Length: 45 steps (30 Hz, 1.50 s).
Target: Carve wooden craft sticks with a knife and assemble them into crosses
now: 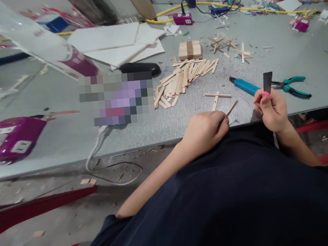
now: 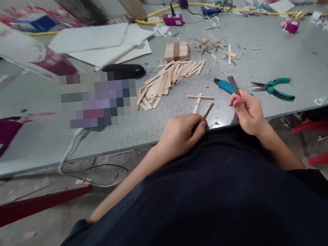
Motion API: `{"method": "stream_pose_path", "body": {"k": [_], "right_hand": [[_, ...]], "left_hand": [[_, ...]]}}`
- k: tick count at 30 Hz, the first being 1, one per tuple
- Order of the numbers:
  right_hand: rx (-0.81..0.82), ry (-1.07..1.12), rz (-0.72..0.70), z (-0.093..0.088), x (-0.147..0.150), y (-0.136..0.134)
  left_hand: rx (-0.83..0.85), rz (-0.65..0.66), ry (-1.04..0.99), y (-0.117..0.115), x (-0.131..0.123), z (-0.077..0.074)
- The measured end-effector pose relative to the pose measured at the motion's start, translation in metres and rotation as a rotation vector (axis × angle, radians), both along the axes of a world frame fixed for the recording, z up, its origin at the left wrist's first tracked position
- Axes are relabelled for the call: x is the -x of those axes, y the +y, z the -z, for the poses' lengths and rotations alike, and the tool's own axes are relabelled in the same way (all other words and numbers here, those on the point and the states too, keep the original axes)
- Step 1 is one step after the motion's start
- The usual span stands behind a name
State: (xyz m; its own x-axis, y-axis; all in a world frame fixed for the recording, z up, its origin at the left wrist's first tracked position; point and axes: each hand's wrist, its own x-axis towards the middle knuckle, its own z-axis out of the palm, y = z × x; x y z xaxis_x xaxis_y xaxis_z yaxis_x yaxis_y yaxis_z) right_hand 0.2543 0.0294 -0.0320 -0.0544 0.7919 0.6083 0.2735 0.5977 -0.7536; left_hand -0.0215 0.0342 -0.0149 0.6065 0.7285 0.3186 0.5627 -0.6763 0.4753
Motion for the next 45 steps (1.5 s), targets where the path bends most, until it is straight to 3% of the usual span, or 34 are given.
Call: {"method": "stream_pose_path", "body": {"k": [4, 7, 11, 15, 19, 23, 28, 34, 45], "right_hand": [[-0.007, -0.007, -0.038, 0.005, 0.004, -0.001], [-0.033, -0.101, -0.012, 0.001, 0.011, -0.002], [-0.03, -0.152, -0.058, -0.005, 0.018, -0.002], [0.003, -0.206, -0.009, -0.009, 0.023, -0.002], [0.037, -0.277, -0.09, -0.013, 0.029, -0.002], [-0.039, -0.321, -0.053, -0.018, 0.036, 0.0], [-0.052, -0.337, -0.037, -0.02, 0.043, 0.002], [-0.096, -0.357, 0.032, -0.013, 0.045, 0.001], [-0.082, -0.339, 0.046, -0.006, 0.048, -0.001]], "left_hand": [[0.43, 0.022, -0.497, -0.001, -0.007, 0.0], [0.554, 0.01, -0.773, 0.006, -0.017, 0.0], [0.674, -0.02, -0.903, 0.014, -0.019, -0.001], [0.814, -0.023, -1.01, 0.015, -0.014, -0.004], [0.851, -0.039, -1.041, 0.013, -0.012, -0.007], [0.846, -0.026, -1.054, 0.012, -0.013, -0.011], [0.958, 0.038, -1.089, 0.011, -0.012, -0.014], [0.838, 0.043, -1.091, 0.008, -0.01, -0.005], [0.727, -0.038, -0.901, 0.006, -0.003, 0.003]]}}
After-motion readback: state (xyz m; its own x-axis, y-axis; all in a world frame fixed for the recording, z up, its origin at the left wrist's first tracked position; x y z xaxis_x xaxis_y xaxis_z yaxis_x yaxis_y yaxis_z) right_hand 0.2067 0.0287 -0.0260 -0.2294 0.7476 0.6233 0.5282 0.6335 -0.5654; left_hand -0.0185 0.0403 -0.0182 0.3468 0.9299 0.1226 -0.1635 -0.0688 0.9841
